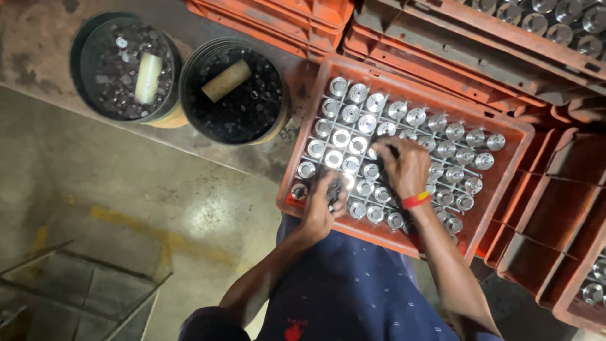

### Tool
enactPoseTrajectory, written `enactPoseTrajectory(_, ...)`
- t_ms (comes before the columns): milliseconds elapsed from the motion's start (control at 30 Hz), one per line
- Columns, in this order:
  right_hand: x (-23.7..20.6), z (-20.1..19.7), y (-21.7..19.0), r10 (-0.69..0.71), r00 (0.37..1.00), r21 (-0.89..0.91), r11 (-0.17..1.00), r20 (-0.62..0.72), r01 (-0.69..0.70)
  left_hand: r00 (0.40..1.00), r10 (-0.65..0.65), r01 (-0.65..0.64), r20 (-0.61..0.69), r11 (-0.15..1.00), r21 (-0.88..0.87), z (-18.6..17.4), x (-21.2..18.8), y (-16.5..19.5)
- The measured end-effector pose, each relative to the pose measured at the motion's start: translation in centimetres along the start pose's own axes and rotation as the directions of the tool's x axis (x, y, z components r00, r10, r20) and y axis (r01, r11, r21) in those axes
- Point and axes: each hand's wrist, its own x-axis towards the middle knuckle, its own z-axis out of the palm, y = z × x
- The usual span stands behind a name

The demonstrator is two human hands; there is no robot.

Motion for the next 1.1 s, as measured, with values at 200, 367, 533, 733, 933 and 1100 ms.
enactPoseTrajectory(200,0.5,-1.0,1.8,0.043,0.998,0.251,0.967,-0.045,-0.03,0.998,0.068,-0.068,-0.013,0.998,0.014,0.4,-0.8,0.2)
enactPoseTrajectory(367,-1.8,-1.2,1.6,0.008,0.999,0.161,0.987,-0.045,-0.001,0.991,0.128,-0.13,0.028,0.988,0.086,0.2,-1.9,0.7)
enactPoseTrajectory(533,-0.7,-0.1,0.0,0.017,0.998,-0.048,0.999,-0.062,-0.02,0.988,0.143,-0.151,0.058,0.974,0.167,0.2,-2.2,0.7)
enactPoseTrajectory(733,-0.1,-0.7,0.2,0.085,0.996,0.181,0.98,-0.021,-0.079,0.982,0.13,-0.165,0.14,0.946,0.278,1.8,-1.3,0.9)
enactPoseTrajectory(933,-7.2,-1.0,-0.8,0.157,0.942,0.668,0.67,0.297,-0.323,0.965,0.057,-0.185,0.255,0.839,0.511,3.4,-0.8,-0.5)
enactPoseTrajectory(1100,-7.6,-1.5,0.2,0.333,0.936,0.579,0.742,0.118,-0.337,0.974,-0.01,-0.101,0.225,0.874,0.476,3.1,-1.0,-1.6)
